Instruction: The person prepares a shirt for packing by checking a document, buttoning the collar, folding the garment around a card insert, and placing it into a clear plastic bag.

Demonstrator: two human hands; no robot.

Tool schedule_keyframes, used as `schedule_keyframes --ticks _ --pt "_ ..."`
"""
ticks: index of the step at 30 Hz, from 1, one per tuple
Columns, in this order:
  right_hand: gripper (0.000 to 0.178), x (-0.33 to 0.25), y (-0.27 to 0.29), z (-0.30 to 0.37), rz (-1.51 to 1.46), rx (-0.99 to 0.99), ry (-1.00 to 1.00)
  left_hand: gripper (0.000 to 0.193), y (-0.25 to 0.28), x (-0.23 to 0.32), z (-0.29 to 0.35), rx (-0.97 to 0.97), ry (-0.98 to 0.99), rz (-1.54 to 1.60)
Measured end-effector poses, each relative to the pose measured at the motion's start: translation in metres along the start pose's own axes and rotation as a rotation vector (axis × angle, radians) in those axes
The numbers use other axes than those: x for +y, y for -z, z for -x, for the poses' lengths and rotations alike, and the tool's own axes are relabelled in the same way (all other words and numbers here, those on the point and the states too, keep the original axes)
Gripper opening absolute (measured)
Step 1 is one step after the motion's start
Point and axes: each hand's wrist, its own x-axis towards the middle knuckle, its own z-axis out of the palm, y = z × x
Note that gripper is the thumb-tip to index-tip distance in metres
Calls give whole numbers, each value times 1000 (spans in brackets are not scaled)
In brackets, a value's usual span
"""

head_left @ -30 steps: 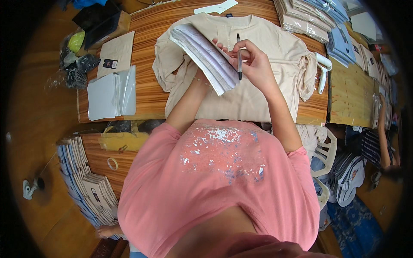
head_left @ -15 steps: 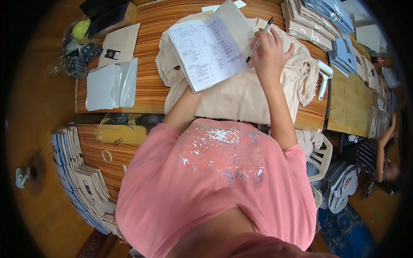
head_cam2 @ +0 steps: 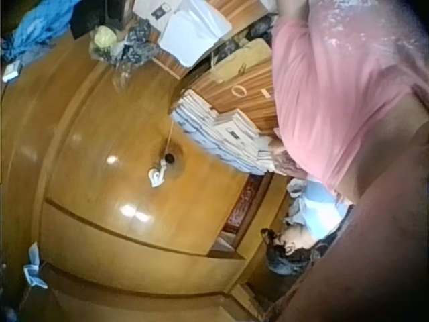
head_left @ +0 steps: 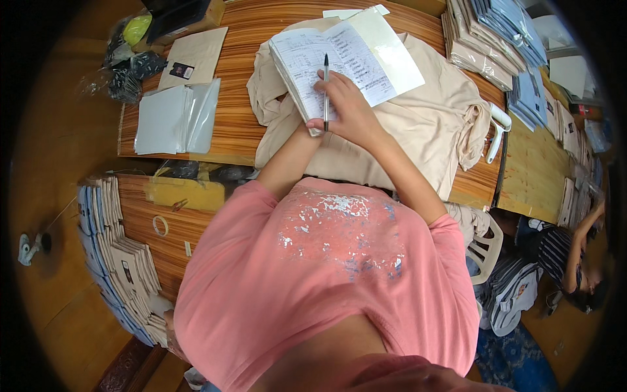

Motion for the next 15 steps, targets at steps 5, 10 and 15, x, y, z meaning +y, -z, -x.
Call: schedule_keyframes --ticks 5,10,15 --pt "29 17 -6 8 -67 76 -69 48 1 2 2 3 -9 23" --pt "26 54 48 5 17 661 -384 48 1 7 6 -6 -11 47" --pt "10 8 96 -13 225 626 -21 47 9 8 7 -6 4 59"
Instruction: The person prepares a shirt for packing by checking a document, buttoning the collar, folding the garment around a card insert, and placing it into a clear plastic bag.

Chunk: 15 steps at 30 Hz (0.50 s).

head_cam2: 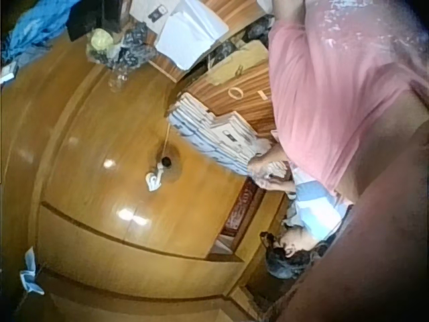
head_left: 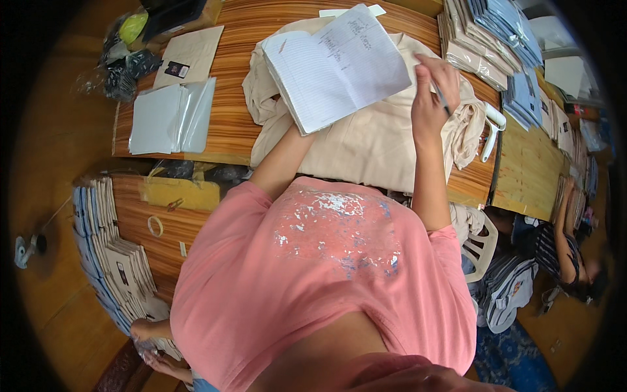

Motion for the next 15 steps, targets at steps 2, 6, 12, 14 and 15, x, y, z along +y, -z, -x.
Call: schedule_keyframes --ticks 2,6,12,14,15 --pt "19 -21 0 -12 74 -295 -248 47 2 2 0 -1 5 9" --pt "39 -19 -41 -25 333 -908 -441 47 5 -5 -5 -21 61 46" --pt "55 39 -35 3 189 -467 -346 46 32 3 -5 -41 136 179" --pt "62 60 -35 15 -127 -562 -606 46 60 11 -7 -123 218 347" --pt "62 58 -37 23 -338 -677 -821 46 76 16 -5 -184 277 330"
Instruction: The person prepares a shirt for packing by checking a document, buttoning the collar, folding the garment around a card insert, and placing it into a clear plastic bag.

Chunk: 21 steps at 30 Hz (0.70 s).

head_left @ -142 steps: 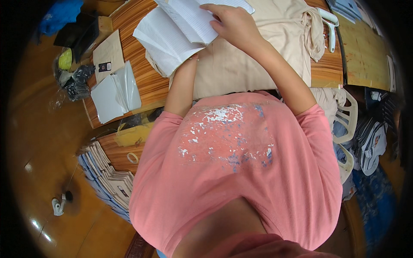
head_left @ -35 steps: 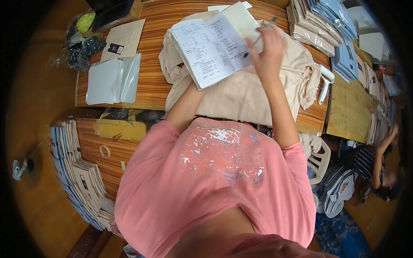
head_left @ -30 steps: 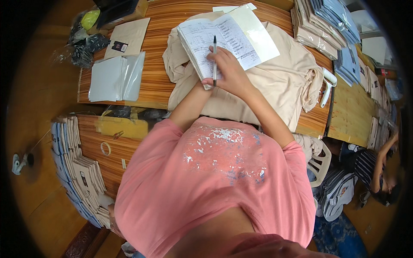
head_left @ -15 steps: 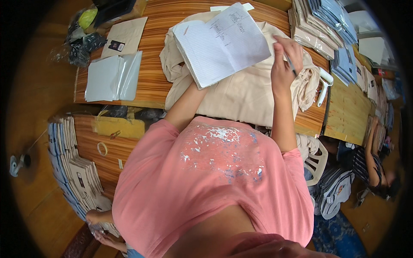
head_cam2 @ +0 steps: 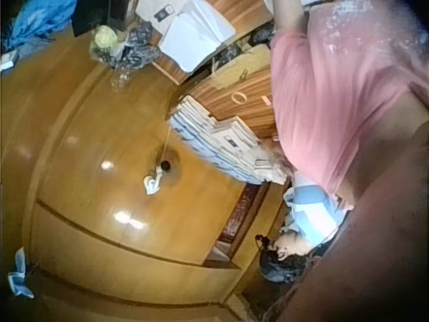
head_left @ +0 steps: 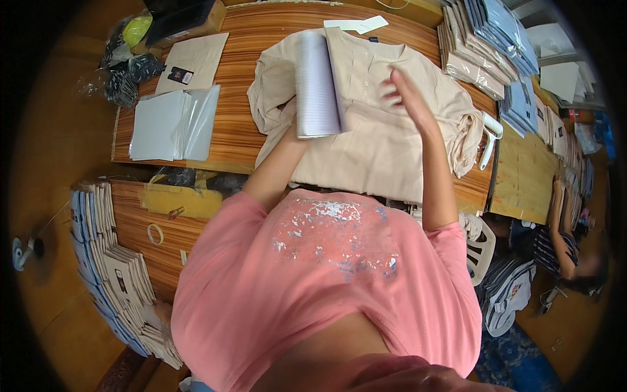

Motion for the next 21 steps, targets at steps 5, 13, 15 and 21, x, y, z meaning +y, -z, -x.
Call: schedule_keyframes --ticks 5,13,15,21 --pt "56 -11 -68 41 -138 -323 -22 43 -45 0 -8 681 -69 -786" --pt "64 -59 -139 3 342 -244 -32 55 -124 59 -8 524 -178 -1317" --pt "65 -68 -168 -2 267 -230 153 45 -134 87 -18 630 -107 -1586" --pt "51 -95 -158 -39 314 -284 556 28 -139 197 -70 538 -376 -2431"
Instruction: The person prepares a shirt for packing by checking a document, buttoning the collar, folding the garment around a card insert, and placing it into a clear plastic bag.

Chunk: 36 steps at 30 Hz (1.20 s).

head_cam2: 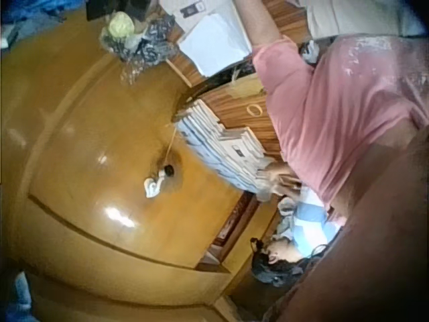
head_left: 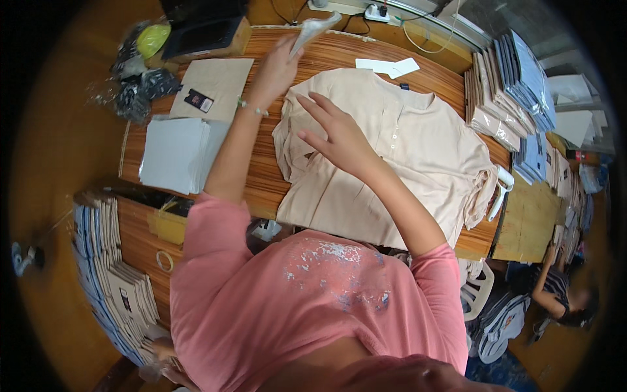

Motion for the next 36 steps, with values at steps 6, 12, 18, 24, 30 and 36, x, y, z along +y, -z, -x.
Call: schedule_keyframes --ticks 6,12,18,24,30,36 --pt "39 25 19 91 -78 -80 -309 54 -99 -188 -63 -270 9 -625" --pt "36 44 44 186 -132 -92 -736 59 -105 -253 -83 -271 148 -529" --pt "35 70 59 222 63 157 -819 59 -90 -89 -12 -171 -97 -460" --pt "30 107 63 187 -48 287 -788 57 -137 18 140 -401 -389 201" --pt "44 137 42 213 463 456 -513 71 -143 30 249 -354 -110 -209" --pt "42 143 34 320 683 319 -596 72 -124 42 304 -360 58 -294"
